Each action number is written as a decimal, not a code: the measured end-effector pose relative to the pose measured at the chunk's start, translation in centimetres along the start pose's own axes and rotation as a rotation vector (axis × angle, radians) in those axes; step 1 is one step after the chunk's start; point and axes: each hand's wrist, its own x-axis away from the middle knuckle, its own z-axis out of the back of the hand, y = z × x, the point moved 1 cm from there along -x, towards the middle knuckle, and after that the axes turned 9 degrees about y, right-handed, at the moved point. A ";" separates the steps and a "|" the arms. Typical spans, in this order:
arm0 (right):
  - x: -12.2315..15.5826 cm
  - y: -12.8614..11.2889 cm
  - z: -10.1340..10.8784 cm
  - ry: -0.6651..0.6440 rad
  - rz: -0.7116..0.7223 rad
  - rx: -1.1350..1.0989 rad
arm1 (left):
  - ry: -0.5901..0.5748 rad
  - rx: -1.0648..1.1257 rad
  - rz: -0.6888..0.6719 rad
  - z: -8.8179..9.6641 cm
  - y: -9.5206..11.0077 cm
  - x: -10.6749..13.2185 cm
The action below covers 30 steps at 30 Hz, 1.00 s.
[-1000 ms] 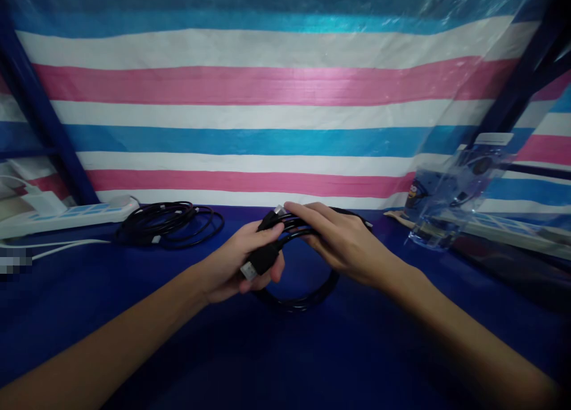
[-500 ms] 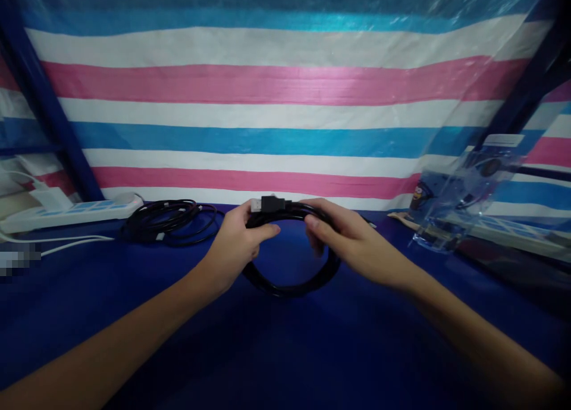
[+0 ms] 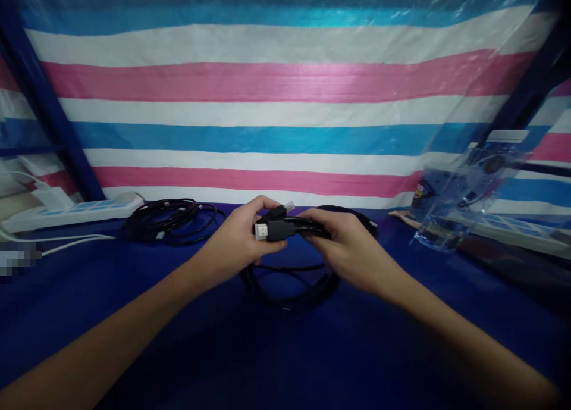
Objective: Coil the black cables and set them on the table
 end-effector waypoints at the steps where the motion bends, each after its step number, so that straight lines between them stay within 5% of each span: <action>1: -0.2 0.2 0.1 0.017 -0.075 -0.071 | -0.058 0.032 0.047 0.3 -0.2 -0.1; 5: -0.6 1.6 0.7 0.224 -0.389 -0.415 | -0.202 0.306 0.178 1.2 -1.7 -0.5; 8: -0.9 2.3 1.2 0.403 -0.513 -0.683 | -0.178 0.590 0.241 0.9 -2.9 -0.9; 14: -1.3 3.2 1.9 0.674 -0.636 -0.957 | 0.388 0.931 0.282 -0.4 -3.0 -0.9; 20: -0.3 3.0 -1.5 0.418 -0.614 -0.785 | 0.115 0.875 0.318 -3.2 -2.1 0.8; 25: 0.0 3.1 -2.0 0.105 -0.404 -0.389 | 0.116 0.721 0.305 -2.0 -1.3 1.0; 30: -0.3 3.5 -0.4 0.131 -0.125 0.052 | -0.103 0.650 0.375 -1.5 -0.4 0.8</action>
